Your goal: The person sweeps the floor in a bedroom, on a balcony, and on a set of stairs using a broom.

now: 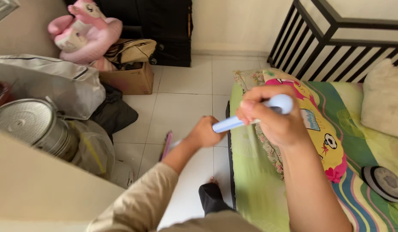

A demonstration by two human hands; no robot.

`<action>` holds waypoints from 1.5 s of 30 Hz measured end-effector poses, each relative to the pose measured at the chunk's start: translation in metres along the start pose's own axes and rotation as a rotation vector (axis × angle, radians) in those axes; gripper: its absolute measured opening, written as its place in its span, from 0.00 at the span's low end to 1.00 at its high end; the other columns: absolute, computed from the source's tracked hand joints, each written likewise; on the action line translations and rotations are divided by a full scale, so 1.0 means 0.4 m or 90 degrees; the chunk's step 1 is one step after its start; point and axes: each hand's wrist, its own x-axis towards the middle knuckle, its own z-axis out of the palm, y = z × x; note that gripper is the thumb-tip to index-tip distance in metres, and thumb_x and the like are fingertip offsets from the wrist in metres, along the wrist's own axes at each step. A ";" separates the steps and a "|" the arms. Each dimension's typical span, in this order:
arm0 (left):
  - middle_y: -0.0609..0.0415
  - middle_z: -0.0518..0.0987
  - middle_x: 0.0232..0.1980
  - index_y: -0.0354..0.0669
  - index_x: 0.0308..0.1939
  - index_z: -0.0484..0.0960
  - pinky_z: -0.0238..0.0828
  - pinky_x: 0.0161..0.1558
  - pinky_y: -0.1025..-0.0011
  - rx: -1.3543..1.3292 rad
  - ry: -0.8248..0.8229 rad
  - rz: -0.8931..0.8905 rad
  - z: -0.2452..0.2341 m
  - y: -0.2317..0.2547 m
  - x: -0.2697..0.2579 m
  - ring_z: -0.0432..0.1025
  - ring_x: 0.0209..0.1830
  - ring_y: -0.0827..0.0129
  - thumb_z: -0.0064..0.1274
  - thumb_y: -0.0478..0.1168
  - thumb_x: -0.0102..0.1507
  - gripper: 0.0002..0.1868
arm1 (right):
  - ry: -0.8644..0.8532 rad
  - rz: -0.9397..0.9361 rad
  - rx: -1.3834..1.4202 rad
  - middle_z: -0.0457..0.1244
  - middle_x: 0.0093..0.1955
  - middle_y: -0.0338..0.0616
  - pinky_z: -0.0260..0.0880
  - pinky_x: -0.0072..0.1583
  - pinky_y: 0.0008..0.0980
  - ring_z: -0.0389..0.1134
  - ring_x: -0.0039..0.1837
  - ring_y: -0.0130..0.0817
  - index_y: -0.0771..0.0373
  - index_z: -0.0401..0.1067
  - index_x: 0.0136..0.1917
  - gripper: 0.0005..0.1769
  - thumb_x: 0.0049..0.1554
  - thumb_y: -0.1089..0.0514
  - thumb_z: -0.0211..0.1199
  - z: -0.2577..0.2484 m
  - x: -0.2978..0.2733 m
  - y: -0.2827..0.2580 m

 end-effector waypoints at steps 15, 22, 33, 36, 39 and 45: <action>0.38 0.76 0.24 0.37 0.21 0.80 0.70 0.30 0.57 0.019 0.246 -0.014 -0.160 -0.350 0.748 0.70 0.26 0.41 0.59 0.39 0.56 0.11 | -0.175 0.006 -0.026 0.61 0.31 0.45 0.71 0.47 0.38 0.67 0.40 0.38 0.66 0.58 0.29 0.20 0.60 0.66 0.62 -0.332 0.663 0.453; 0.40 0.76 0.24 0.40 0.22 0.79 0.69 0.31 0.60 0.017 0.526 0.015 -0.327 -0.671 1.034 0.72 0.25 0.45 0.60 0.39 0.62 0.14 | -0.459 0.002 -0.031 0.60 0.32 0.42 0.75 0.59 0.44 0.69 0.45 0.40 0.67 0.66 0.33 0.17 0.62 0.64 0.63 -0.402 1.140 0.696; 0.42 0.79 0.24 0.43 0.15 0.78 0.70 0.35 0.50 0.124 0.251 -0.175 -0.536 -1.332 1.309 0.73 0.30 0.41 0.65 0.47 0.52 0.17 | -0.309 0.110 0.059 0.60 0.34 0.46 0.61 0.43 0.34 0.59 0.38 0.33 0.70 0.64 0.34 0.13 0.60 0.71 0.60 -0.253 1.505 1.350; 0.44 0.77 0.23 0.43 0.14 0.77 0.70 0.36 0.52 0.128 0.191 -0.156 -0.563 -1.249 1.409 0.72 0.29 0.41 0.60 0.44 0.53 0.15 | -0.284 0.099 0.048 0.60 0.34 0.43 0.65 0.47 0.31 0.61 0.42 0.30 0.69 0.65 0.35 0.15 0.64 0.70 0.60 -0.307 1.578 1.304; 0.43 0.77 0.22 0.44 0.14 0.78 0.71 0.33 0.53 0.046 0.138 -0.114 -0.585 -1.128 1.485 0.73 0.26 0.43 0.60 0.43 0.51 0.13 | -0.070 0.286 -0.085 0.68 0.32 0.44 0.65 0.37 0.25 0.65 0.34 0.25 0.72 0.77 0.36 0.08 0.56 0.66 0.63 -0.328 1.646 1.218; 0.42 0.77 0.25 0.44 0.18 0.80 0.74 0.34 0.56 -0.054 0.272 -0.132 -0.628 -0.801 1.587 0.73 0.28 0.43 0.56 0.42 0.54 0.11 | -0.104 0.301 -0.265 0.70 0.33 0.46 0.66 0.38 0.26 0.66 0.35 0.27 0.72 0.79 0.40 0.07 0.55 0.64 0.66 -0.437 1.782 0.998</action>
